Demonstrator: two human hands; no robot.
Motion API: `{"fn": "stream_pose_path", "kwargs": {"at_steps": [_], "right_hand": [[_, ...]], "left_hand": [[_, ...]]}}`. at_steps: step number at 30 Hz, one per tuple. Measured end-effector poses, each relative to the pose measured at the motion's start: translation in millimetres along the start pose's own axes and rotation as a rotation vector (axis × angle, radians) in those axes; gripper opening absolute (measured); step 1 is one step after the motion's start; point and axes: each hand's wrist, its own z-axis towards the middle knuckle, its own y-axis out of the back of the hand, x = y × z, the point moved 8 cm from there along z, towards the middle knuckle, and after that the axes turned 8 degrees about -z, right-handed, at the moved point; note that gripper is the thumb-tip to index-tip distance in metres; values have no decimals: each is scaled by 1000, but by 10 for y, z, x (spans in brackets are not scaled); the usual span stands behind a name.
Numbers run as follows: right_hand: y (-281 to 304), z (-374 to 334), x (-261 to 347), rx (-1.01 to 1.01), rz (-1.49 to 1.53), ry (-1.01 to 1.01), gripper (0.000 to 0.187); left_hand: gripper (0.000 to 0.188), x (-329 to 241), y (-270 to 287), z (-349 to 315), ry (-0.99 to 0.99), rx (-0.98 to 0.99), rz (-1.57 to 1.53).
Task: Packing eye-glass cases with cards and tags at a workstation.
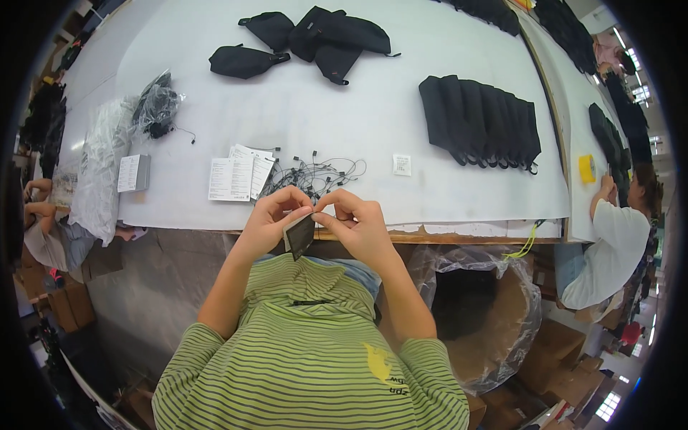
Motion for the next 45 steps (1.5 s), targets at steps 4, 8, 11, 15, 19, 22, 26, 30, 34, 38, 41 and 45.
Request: {"fn": "stream_pose_path", "kwargs": {"at_steps": [4,8,11,15,19,22,26,30,34,38,41,45], "right_hand": [[-21,21,-70,65,393,-114,12],[157,42,-228,-76,370,-165,12],[261,-57,-277,-180,419,-140,9],[237,-261,-321,-260,468,-206,8],[232,-442,-394,-243,488,-207,8],[239,-511,-364,-283,487,-209,7],[254,-478,-414,-313,509,-210,7],[342,-341,-440,-388,351,-157,9],[349,-227,-366,-478,112,-129,10],[222,-107,-276,-488,-39,-90,11],[101,-103,-172,-420,-40,-44,13],[23,-136,-164,-397,-34,-14,15]], "left_hand": [[12,-75,-23,186,15,1,-72],[13,-156,34,884,-109,43,-46],[28,109,513,1850,-62,-142,163],[43,333,934,2434,84,-649,554],[35,304,879,2482,-9,-829,680],[34,314,1006,2384,-118,-747,586],[35,233,849,1962,-194,-604,437],[30,129,418,1370,-70,-302,243],[25,-1,324,732,-48,-265,289],[17,-4,200,391,-7,-194,107],[14,-85,38,255,-9,-108,50],[16,-53,73,158,1,-73,50]]}}
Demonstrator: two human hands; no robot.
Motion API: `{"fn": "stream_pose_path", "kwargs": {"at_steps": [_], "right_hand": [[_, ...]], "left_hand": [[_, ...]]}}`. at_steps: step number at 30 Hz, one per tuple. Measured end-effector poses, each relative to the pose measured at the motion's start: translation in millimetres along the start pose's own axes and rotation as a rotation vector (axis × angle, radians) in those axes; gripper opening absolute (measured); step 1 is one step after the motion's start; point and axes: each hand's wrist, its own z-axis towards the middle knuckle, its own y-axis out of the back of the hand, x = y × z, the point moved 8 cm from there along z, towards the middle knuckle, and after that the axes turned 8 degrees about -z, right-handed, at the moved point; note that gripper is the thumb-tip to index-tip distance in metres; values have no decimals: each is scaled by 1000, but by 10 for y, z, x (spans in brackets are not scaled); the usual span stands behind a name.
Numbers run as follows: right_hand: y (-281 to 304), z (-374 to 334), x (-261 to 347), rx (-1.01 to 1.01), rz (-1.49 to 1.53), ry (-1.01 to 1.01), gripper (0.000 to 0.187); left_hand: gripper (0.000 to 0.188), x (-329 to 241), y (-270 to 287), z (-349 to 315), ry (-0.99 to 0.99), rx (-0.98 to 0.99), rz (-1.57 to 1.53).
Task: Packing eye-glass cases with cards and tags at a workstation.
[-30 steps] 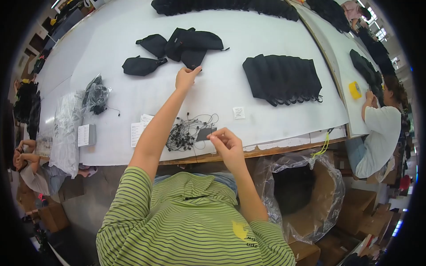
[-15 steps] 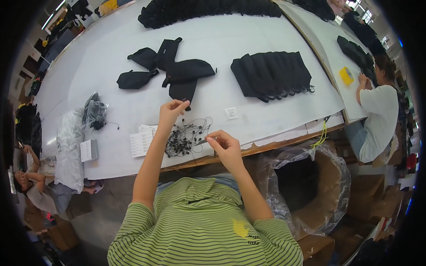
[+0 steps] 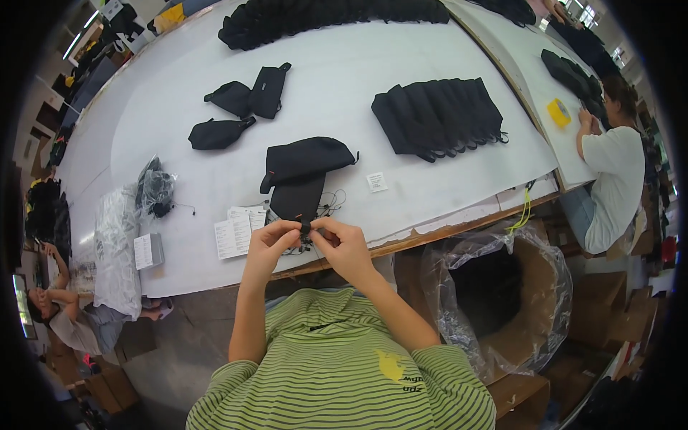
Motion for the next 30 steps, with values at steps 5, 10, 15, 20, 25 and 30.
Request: {"fn": "stream_pose_path", "kwargs": {"at_steps": [5,10,15,20,25,30], "right_hand": [[-183,-29,-192,192,192,-104,11],[-286,-59,-201,317,309,-201,14],[-199,-52,-66,247,-2,-121,16],[-160,-44,67,183,-54,-10,16],[-119,-15,-29,145,254,-157,14],[38,4,-41,146,614,-165,10]], "left_hand": [[15,-42,38,-42,-10,4,-18],[16,-146,83,-32,-6,13,156],[17,1,149,-73,131,-40,108],[13,-220,78,-162,-208,-122,365],[6,-348,97,-230,-313,-291,305],[7,-318,180,-239,-189,-233,-196]]}}
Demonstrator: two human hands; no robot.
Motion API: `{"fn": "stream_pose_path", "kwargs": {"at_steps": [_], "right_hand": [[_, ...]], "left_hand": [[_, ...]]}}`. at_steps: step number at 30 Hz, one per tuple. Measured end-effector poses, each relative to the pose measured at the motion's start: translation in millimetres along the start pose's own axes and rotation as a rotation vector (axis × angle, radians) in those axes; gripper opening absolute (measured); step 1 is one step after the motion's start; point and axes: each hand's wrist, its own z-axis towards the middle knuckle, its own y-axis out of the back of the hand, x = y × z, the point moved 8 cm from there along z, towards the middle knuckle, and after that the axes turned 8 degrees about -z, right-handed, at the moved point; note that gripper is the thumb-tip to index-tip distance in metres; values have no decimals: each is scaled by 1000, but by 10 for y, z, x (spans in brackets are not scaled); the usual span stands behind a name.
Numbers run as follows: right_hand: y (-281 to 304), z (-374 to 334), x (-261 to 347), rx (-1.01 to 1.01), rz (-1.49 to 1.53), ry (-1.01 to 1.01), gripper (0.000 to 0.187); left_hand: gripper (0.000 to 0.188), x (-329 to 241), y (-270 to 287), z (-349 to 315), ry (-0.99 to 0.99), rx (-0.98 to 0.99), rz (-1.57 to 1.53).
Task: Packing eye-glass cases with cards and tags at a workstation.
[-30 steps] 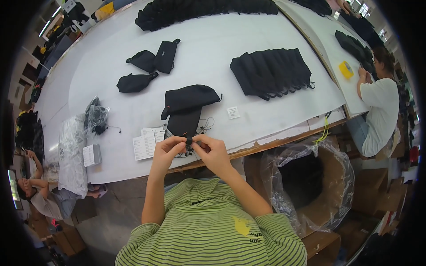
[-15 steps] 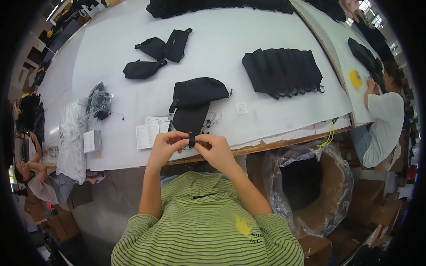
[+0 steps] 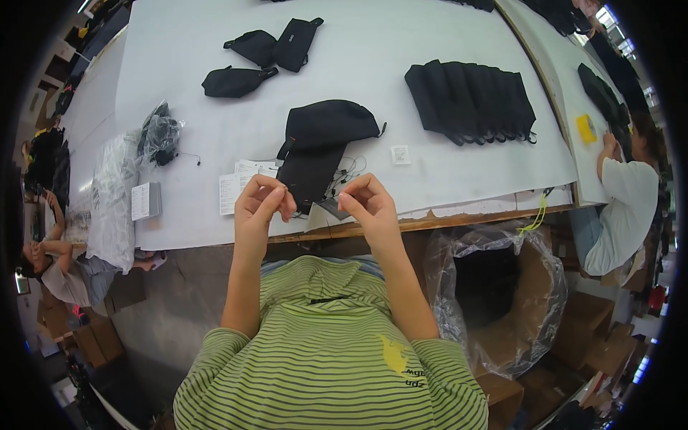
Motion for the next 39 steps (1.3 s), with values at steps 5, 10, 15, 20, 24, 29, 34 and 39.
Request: {"fn": "stream_pose_path", "kwargs": {"at_steps": [5,10,15,20,24,29,34,39], "right_hand": [[-49,-22,127,-13,47,15,11],[-93,-38,74,-39,-23,-31,13],[-108,-47,47,-57,-6,-9,10],[-123,-63,28,-43,-72,-18,9],[-144,-55,35,-26,-68,-34,9],[-154,-61,56,-32,-184,-34,9],[-115,-53,158,104,-328,8,10],[-112,-81,178,188,-317,-15,12]], "left_hand": [[8,-3,-169,-61,38,52,74],[7,80,-208,-105,34,89,127],[8,-15,-325,-136,-42,138,364],[7,-32,-325,-151,-41,142,387],[8,-35,-317,-146,-29,154,367],[9,-30,-312,-151,-3,171,438],[14,-39,-353,-87,11,272,443],[14,117,-416,-34,209,380,266]]}}
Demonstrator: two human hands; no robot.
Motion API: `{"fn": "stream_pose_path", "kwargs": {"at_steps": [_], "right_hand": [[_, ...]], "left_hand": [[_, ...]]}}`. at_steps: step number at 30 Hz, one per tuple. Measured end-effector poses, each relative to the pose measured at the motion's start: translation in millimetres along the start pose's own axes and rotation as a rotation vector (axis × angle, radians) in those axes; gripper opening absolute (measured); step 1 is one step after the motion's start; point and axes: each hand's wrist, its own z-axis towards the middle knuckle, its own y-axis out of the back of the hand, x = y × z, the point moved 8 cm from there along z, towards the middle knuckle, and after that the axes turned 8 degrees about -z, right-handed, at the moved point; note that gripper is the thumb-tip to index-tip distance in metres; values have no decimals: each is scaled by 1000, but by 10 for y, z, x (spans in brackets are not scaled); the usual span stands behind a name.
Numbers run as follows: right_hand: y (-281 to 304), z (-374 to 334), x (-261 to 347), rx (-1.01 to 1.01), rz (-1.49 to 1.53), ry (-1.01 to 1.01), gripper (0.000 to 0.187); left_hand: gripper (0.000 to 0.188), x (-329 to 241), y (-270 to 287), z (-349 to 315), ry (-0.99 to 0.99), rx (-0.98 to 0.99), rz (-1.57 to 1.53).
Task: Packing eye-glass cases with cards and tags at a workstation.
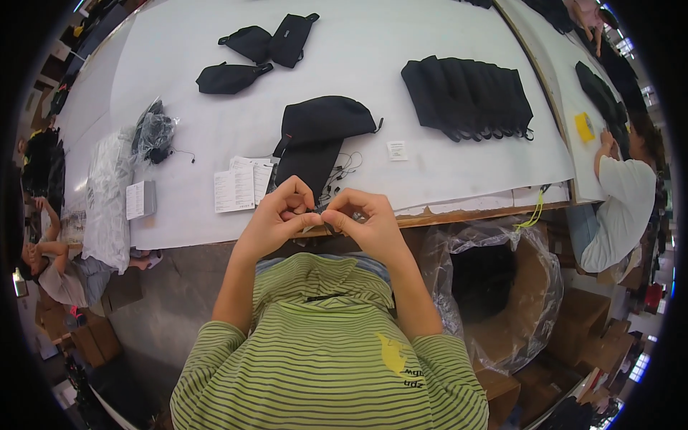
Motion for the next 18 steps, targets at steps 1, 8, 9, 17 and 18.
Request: {"fn": "stream_pose_path", "kwargs": {"at_steps": [1,8,9,17,18], "right_hand": [[13,-5,-3,-5,-2,2,12],[306,108,-632,-239,155,-129,23],[267,130,-747,-203,1,-208,25],[162,181,-829,-125,32,-226,31],[233,167,-784,-130,57,-166,29]], "left_hand": [[14,-16,-4,16,-2,6,1],[11,-242,-292,50,-179,82,184],[10,-279,-360,31,-236,114,191],[8,-191,-571,-55,-278,232,323],[11,-269,-452,13,-364,136,276]]}}
